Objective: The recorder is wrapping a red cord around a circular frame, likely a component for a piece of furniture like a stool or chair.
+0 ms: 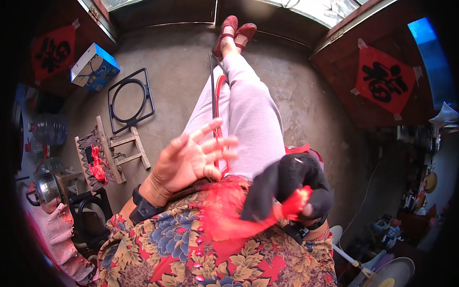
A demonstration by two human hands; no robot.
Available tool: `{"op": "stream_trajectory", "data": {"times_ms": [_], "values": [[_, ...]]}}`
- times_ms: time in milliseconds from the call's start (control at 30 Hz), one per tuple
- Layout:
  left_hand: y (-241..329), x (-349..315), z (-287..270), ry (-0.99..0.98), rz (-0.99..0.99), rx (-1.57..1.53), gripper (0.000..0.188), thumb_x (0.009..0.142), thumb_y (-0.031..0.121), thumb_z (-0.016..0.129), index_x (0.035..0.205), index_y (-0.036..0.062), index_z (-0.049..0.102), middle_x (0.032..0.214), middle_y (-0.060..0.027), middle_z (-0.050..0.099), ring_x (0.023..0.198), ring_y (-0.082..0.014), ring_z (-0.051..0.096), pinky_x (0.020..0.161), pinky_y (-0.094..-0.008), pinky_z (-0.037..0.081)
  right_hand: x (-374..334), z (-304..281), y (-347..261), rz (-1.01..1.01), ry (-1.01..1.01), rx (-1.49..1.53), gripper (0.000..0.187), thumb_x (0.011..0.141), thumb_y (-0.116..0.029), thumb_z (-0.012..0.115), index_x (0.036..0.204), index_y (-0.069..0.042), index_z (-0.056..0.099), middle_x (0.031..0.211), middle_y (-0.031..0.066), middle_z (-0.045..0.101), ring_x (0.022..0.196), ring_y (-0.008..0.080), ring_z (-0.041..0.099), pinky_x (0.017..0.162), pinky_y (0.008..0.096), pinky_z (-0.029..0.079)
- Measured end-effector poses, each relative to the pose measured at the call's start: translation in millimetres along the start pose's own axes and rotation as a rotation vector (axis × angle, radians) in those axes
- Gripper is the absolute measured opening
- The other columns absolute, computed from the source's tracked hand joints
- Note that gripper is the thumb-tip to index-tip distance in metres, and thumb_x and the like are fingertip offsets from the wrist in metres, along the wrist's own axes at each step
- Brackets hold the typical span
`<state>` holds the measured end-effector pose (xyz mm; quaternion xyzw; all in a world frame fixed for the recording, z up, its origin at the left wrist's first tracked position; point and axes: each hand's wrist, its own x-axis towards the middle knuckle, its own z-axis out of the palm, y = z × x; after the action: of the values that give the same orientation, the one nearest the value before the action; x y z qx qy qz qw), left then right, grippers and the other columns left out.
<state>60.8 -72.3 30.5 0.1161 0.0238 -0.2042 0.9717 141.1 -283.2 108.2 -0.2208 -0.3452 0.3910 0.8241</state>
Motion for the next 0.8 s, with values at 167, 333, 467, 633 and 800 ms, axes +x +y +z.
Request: {"op": "stream_trajectory", "data": {"times_ms": [167,333,467,633,800], "values": [[11,-13,-18,0.229,0.169,-0.247,0.044,0.096,0.03,0.053,0.127,-0.0009,0.048,0.104,-0.0137,0.062,0.101,-0.0265,0.058,0.081,-0.0358,0.051,-18,-15,14,0.255,0.882,-0.019,0.029,0.087,-0.023,0.062,0.101,0.003,0.059,0.081,0.0077,0.059,0.066,0.0132,0.056,0.063,0.0247,0.046],[11,-40,-30,0.445,0.014,0.158,0.035,0.096,0.024,0.055,0.12,-0.0012,0.053,0.073,-0.0017,0.052,0.062,-0.0122,0.048,0.054,-0.025,0.042,-8,-37,66,0.868,0.774,-0.399,0.033,0.089,-0.023,0.063,0.114,0.0,0.06,0.081,-0.0001,0.061,0.063,0.0057,0.05,0.059,0.0209,0.043],[9,-59,-25,0.583,-0.12,0.597,0.022,0.095,0.018,0.059,0.105,-0.0012,0.06,0.059,0.0073,0.04,0.046,-0.0023,0.031,0.04,-0.0195,0.024,-8,-46,81,0.968,0.699,-0.255,0.027,0.092,-0.023,0.058,0.107,-0.001,0.063,0.08,0.0001,0.062,0.06,0.0051,0.047,0.055,0.0198,0.039],[11,-69,-19,0.472,-0.234,0.59,0.02,0.095,0.021,0.06,0.094,0.0015,0.061,0.057,0.0085,0.038,0.045,-0.0013,0.027,0.041,-0.019,0.019,-18,-64,74,0.479,1.161,-0.069,0.029,0.097,-0.028,0.055,0.11,-0.002,0.059,0.087,0.0053,0.062,0.064,0.0096,0.052,0.058,0.023,0.046],[16,-66,-29,0.273,-0.077,0.293,0.017,0.097,0.017,0.053,0.097,0.0012,0.058,0.061,-0.001,0.051,0.047,-0.0077,0.042,0.042,-0.0205,0.028,-52,-119,14,0.059,1.175,-0.229,0.043,0.099,-0.037,0.05,0.109,0.004,0.057,0.094,0.0176,0.063,0.079,0.0207,0.06,0.075,0.0339,0.053]]}}
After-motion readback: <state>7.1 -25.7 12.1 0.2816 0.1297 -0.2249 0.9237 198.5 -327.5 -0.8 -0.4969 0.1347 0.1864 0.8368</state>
